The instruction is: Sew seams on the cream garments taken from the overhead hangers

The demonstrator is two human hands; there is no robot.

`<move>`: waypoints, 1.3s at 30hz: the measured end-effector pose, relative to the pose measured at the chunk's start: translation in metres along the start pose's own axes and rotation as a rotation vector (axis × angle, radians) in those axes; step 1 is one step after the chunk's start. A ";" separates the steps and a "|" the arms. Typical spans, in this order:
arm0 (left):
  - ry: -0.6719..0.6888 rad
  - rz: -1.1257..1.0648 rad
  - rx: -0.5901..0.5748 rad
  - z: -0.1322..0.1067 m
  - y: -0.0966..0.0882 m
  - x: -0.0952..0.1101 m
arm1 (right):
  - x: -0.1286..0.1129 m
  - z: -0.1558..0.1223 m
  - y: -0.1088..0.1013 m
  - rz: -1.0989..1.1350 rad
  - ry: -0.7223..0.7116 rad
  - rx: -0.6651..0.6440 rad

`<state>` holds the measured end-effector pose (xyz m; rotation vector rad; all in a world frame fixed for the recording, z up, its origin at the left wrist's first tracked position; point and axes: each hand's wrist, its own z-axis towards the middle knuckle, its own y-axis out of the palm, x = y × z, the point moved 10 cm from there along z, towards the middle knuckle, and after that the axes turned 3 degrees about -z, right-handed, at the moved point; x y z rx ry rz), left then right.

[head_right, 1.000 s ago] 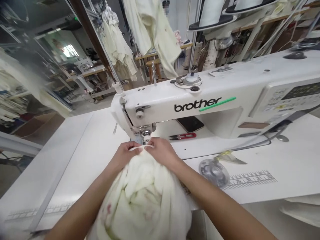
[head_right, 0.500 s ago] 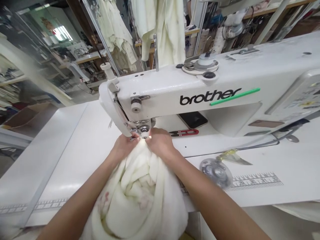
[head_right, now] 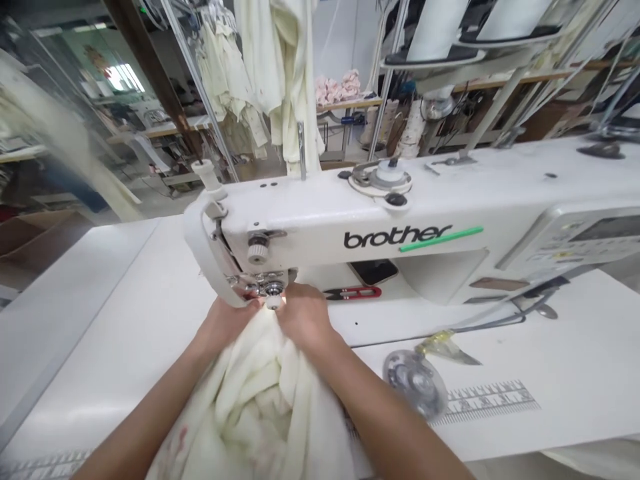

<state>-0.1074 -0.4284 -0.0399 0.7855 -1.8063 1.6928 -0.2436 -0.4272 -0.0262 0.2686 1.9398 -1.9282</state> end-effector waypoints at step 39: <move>0.066 0.106 0.108 0.010 -0.005 0.003 | 0.000 0.008 0.006 -0.130 0.028 0.067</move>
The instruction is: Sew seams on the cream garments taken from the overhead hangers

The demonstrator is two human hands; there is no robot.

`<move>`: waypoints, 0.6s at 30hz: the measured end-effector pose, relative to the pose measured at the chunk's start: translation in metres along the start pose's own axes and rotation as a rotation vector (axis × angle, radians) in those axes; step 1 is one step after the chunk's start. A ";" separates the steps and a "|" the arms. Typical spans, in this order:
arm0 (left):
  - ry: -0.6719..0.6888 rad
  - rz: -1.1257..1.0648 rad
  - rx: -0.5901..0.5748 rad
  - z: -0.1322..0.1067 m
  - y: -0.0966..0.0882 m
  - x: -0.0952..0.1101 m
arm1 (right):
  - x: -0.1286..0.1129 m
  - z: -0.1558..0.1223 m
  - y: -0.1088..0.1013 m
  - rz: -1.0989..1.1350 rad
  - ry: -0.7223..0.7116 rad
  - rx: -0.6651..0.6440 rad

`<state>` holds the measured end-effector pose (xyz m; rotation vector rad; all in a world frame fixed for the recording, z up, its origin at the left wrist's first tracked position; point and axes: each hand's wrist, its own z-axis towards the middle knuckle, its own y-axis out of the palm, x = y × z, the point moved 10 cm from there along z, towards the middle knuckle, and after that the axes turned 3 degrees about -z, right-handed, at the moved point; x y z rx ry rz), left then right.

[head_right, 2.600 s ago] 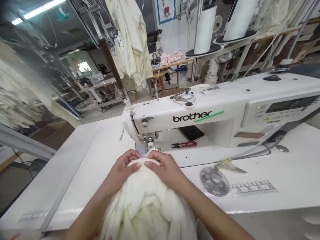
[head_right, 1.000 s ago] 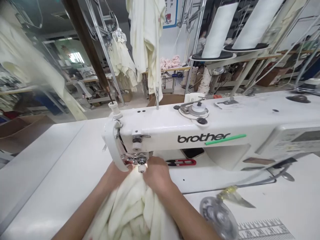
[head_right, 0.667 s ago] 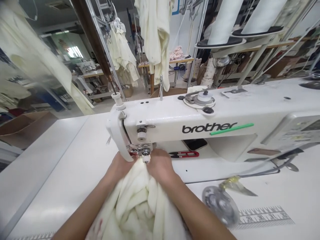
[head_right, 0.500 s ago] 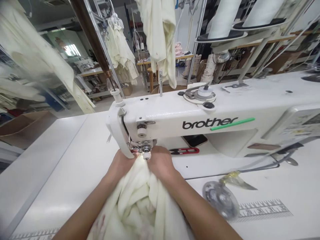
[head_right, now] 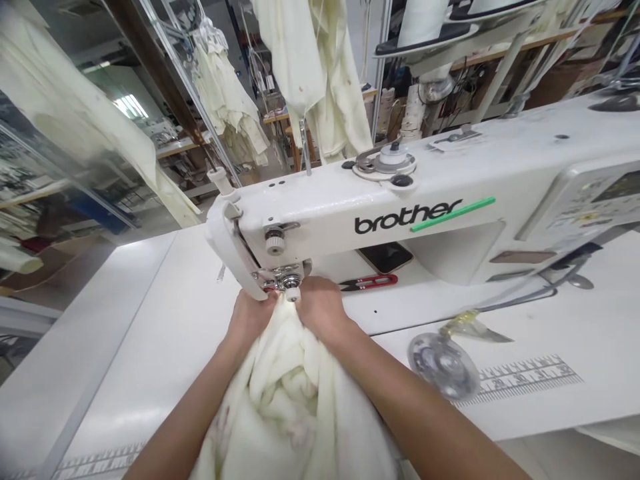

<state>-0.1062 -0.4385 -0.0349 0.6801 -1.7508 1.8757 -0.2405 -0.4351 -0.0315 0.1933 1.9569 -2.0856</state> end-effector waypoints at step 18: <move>0.033 -0.095 -0.060 0.000 -0.002 0.001 | 0.002 -0.002 -0.003 -0.035 0.001 0.187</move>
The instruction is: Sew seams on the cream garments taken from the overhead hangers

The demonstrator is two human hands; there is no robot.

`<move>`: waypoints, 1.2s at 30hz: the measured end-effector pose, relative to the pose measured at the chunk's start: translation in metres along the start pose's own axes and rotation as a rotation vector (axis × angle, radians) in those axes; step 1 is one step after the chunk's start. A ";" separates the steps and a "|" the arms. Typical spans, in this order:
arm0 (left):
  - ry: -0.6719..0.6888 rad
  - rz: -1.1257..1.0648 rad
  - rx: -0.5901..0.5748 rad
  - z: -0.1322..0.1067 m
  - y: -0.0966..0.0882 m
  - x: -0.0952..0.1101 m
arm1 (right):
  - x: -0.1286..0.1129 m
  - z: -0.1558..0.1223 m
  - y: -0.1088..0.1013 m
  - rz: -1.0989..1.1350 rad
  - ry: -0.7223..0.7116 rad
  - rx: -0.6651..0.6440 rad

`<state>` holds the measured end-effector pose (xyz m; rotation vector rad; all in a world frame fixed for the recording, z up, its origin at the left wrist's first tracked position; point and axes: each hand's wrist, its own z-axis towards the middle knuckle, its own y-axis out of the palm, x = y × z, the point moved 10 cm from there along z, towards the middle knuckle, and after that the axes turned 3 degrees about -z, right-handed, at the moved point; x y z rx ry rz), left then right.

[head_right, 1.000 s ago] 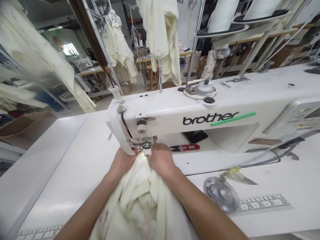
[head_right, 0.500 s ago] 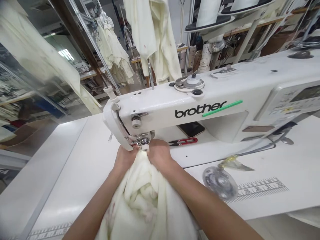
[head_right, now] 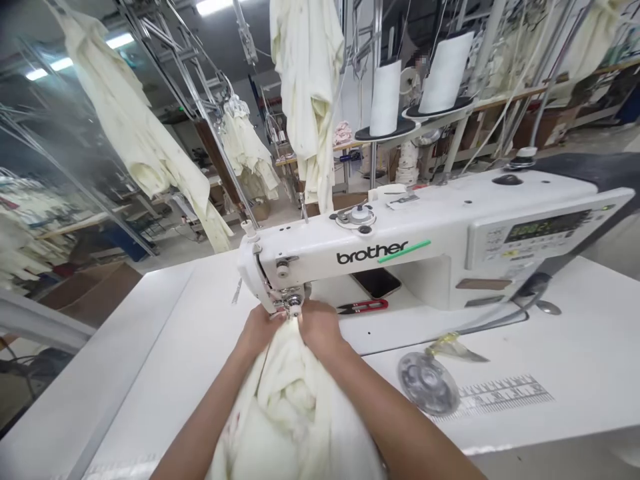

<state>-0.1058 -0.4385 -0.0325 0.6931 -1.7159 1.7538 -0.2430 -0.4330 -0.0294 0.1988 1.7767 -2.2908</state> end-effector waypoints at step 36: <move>-0.024 -0.018 -0.023 -0.001 0.004 -0.002 | -0.003 -0.016 -0.024 0.240 -0.117 -0.087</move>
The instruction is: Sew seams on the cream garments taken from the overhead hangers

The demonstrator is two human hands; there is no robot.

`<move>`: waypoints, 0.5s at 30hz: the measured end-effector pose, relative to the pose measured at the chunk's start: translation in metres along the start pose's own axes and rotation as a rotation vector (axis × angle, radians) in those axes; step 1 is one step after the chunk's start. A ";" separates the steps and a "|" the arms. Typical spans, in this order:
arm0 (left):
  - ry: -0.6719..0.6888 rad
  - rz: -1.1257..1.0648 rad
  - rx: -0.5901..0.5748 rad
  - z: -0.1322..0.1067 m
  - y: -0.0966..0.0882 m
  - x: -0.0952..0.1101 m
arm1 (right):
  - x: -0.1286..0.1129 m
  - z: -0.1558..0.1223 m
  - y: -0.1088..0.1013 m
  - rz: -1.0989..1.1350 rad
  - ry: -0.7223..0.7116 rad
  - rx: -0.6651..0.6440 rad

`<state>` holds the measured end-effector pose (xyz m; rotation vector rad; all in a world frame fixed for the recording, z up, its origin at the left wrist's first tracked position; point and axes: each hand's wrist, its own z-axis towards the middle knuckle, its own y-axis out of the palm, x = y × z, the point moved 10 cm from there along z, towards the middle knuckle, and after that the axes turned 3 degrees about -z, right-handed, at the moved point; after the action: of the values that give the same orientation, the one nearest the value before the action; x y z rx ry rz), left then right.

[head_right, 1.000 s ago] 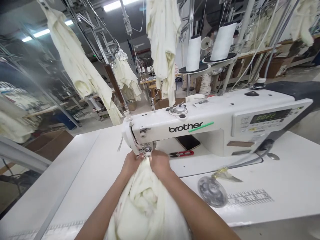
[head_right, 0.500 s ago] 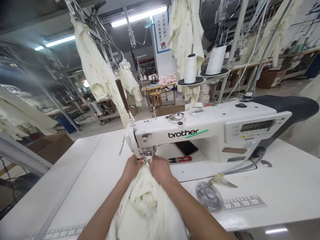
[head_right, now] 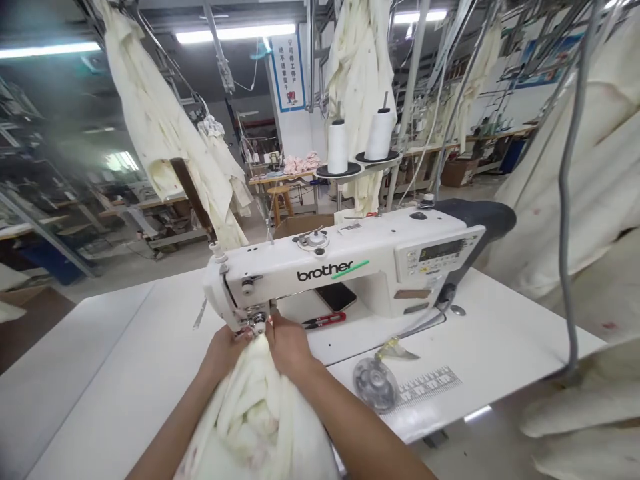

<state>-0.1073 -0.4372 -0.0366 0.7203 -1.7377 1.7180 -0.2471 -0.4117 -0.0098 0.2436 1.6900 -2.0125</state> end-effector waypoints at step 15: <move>0.056 -0.064 -0.039 0.002 0.007 -0.001 | 0.004 -0.003 -0.003 0.106 -0.022 0.031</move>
<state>-0.1120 -0.4386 -0.0425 0.6967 -1.6872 1.6414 -0.2527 -0.4091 -0.0094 0.3141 1.5994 -1.9585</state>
